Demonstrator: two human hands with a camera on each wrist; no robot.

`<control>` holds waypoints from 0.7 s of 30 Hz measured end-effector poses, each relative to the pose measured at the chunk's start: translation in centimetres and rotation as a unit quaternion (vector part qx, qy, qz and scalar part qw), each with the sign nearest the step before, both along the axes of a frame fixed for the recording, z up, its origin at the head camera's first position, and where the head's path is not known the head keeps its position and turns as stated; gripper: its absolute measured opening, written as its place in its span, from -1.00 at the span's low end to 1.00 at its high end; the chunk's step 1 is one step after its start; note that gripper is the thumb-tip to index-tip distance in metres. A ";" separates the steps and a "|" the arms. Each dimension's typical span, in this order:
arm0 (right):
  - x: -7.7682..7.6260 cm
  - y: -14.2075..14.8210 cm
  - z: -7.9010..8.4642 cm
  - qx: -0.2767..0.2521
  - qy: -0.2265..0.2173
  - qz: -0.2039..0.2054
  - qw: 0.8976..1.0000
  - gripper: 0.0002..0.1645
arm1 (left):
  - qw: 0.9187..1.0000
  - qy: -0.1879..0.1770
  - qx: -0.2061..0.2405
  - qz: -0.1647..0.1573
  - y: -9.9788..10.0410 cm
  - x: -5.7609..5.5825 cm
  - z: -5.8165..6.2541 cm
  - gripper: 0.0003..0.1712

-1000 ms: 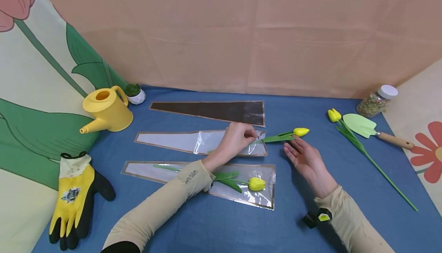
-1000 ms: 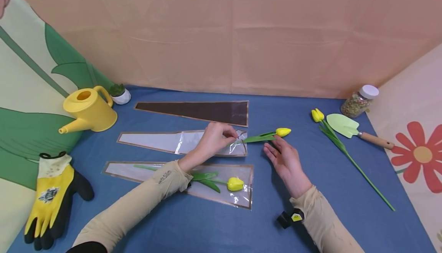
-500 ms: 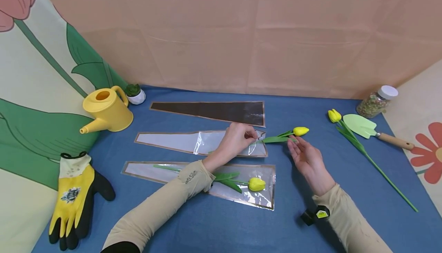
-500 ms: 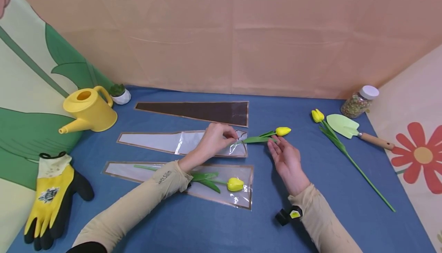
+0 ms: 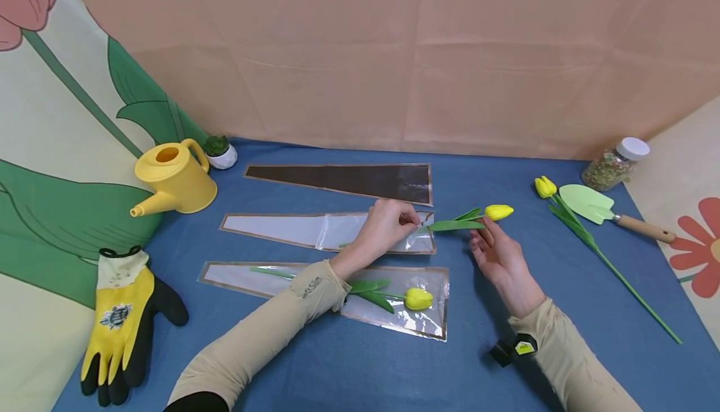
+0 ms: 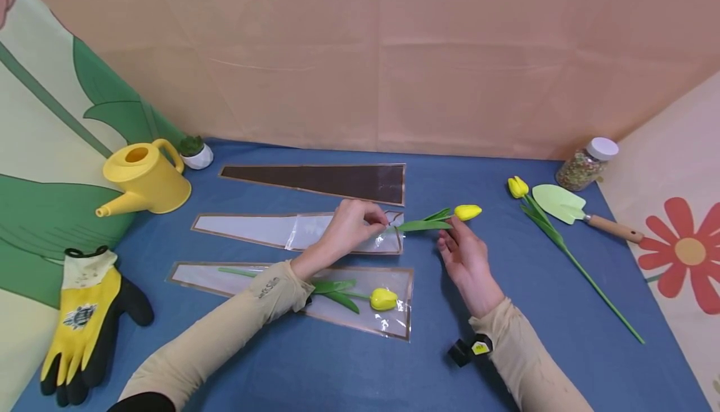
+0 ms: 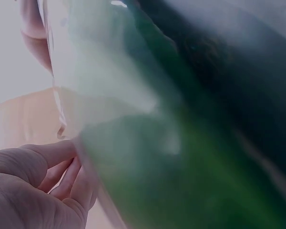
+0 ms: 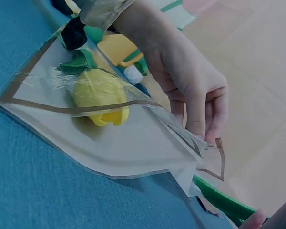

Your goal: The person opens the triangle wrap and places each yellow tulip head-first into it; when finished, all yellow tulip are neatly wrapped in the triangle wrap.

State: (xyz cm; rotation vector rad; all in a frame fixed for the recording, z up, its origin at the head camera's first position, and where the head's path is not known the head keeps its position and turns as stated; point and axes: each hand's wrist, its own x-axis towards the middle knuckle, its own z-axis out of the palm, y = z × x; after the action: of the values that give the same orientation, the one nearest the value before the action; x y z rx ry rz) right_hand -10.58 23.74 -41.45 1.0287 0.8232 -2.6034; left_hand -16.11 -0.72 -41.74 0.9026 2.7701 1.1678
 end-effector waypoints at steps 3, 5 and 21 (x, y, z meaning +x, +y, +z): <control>0.0 -0.1 0.0 -0.010 -0.001 -0.017 1.000 -0.63 | 1.000 0.002 0.000 0.002 0.1 0.0 0.0 -0.94; 0.0 -0.2 0.0 -0.017 0.000 -0.034 0.999 -0.76 | 1.000 0.002 0.001 0.004 0.1 0.1 0.0 -0.95; 0.8 -2.3 -0.6 0.013 0.063 -0.069 0.996 -0.92 | 1.000 0.014 0.018 0.021 0.2 0.5 0.6 -0.93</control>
State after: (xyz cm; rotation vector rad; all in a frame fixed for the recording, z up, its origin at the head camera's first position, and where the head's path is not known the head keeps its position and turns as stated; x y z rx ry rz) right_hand -9.74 21.49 -42.10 0.9687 0.8439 -2.8052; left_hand -15.65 -0.55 -41.18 0.8749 2.8133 1.2232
